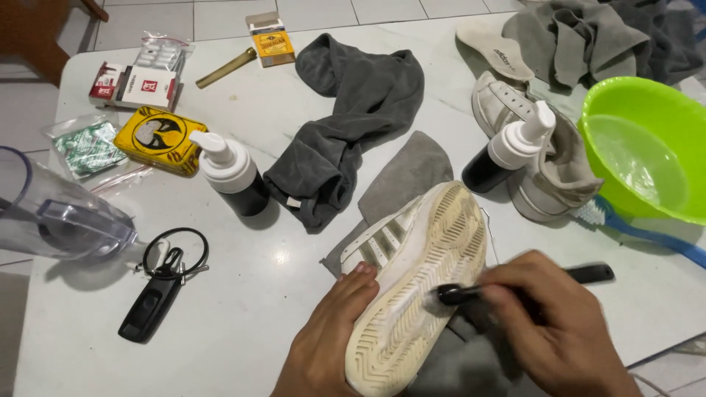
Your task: The person applies a white cleaning foam to the sole of a white sneaker and scrubs it with a black brush. The person holds the shoe with one hand and scrubs the sole with the other, focusing on the textured pattern of the sole.
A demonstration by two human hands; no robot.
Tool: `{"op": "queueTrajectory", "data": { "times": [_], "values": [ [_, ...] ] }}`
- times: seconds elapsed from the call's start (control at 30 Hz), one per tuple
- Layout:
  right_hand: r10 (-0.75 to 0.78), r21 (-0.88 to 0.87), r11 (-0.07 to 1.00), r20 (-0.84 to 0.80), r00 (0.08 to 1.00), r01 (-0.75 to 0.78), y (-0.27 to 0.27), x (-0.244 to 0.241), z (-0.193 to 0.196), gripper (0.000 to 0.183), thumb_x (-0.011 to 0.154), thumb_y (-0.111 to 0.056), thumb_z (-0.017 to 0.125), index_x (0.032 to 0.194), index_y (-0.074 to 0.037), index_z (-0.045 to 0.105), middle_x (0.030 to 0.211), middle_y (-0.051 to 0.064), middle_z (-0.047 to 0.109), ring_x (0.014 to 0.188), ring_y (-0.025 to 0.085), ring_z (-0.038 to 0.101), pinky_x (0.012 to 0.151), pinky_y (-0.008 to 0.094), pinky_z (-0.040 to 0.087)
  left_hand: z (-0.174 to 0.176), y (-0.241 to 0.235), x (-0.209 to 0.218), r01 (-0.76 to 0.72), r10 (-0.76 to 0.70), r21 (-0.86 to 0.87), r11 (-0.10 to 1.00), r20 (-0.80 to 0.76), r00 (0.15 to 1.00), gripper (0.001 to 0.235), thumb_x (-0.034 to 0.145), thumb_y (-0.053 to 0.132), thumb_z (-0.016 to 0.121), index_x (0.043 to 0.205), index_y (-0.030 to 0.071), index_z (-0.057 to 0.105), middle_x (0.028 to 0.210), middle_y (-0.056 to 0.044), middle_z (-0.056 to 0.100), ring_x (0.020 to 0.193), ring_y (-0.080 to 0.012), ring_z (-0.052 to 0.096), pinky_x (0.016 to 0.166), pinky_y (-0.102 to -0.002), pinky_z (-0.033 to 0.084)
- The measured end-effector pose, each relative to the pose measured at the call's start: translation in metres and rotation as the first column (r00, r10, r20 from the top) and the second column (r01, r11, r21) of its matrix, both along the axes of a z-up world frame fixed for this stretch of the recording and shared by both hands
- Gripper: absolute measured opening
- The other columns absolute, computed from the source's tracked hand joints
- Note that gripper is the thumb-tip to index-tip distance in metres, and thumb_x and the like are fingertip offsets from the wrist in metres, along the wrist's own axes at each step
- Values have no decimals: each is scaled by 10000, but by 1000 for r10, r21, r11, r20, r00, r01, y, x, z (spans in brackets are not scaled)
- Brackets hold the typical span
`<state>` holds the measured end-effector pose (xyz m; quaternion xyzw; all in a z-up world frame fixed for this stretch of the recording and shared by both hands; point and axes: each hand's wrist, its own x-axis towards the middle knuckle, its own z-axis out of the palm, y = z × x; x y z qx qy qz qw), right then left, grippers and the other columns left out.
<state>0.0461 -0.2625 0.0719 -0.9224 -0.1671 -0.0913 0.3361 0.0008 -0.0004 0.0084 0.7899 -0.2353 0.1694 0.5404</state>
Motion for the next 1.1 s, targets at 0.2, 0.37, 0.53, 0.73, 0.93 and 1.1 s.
{"op": "queueTrajectory", "data": {
  "times": [0.2, 0.37, 0.53, 0.73, 0.93, 1.1],
  "values": [
    [-44, -112, 993, 10, 999, 45, 13, 36, 24, 151, 914, -228, 694, 997, -120, 759, 906, 5, 758, 720, 135, 653, 678, 279, 482, -4, 0, -1, 27, -28, 33, 999, 32, 999, 875, 989, 657, 490, 1447, -87, 448, 1541, -288, 486, 1484, -412, 474, 1250, -524, 357],
    [50, -150, 989, 339, 939, 2, 5, 25, -9, 369, 905, -166, 756, 1243, -28, 701, 975, 91, 649, 739, 207, 544, 700, 333, 478, -5, 3, 0, 65, -66, -17, 998, -69, 995, 909, 897, 615, 657, 1482, -40, 423, 1579, -251, 458, 1512, -386, 435, 1265, -512, 320],
    [22, -68, 998, 429, 903, 9, 9, -8, -29, 231, 802, -132, 816, 988, -12, 750, 870, 129, 692, 723, 176, 667, 707, 246, 540, -3, 3, 1, 48, -49, -13, 999, -50, 998, 944, 979, 748, 414, 1458, -64, 453, 1551, -256, 491, 1496, -392, 461, 1257, -526, 328],
    [31, -70, 997, 148, 989, -21, -13, -2, -29, 254, 776, -261, 817, 1024, -205, 818, 814, -36, 634, 653, 63, 642, 666, 191, 507, 1, 2, 0, 12, -14, -19, 1000, -112, 994, 954, 1041, 795, 269, 1453, -36, 488, 1553, -222, 508, 1499, -360, 467, 1253, -489, 326],
    [-141, -38, 989, 4, 990, 141, -2, 10, 5, 163, 820, -209, 773, 963, -139, 803, 837, 20, 708, 758, 142, 688, 780, 258, 489, -3, -2, 2, 21, -16, 38, 999, -125, 992, 886, 1029, 737, 315, 1495, -7, 437, 1597, -206, 461, 1527, -345, 429, 1263, -468, 311],
    [-154, -64, 987, -124, 980, 147, 2, 11, -9, 314, 690, -385, 896, 969, -254, 837, 799, -56, 748, 666, 74, 702, 670, 221, 520, -14, -8, 2, -25, 30, 69, 997, -67, 997, 704, 1083, 540, 284, 1457, -23, 479, 1564, -211, 498, 1506, -345, 461, 1265, -469, 325]
  ]
}}
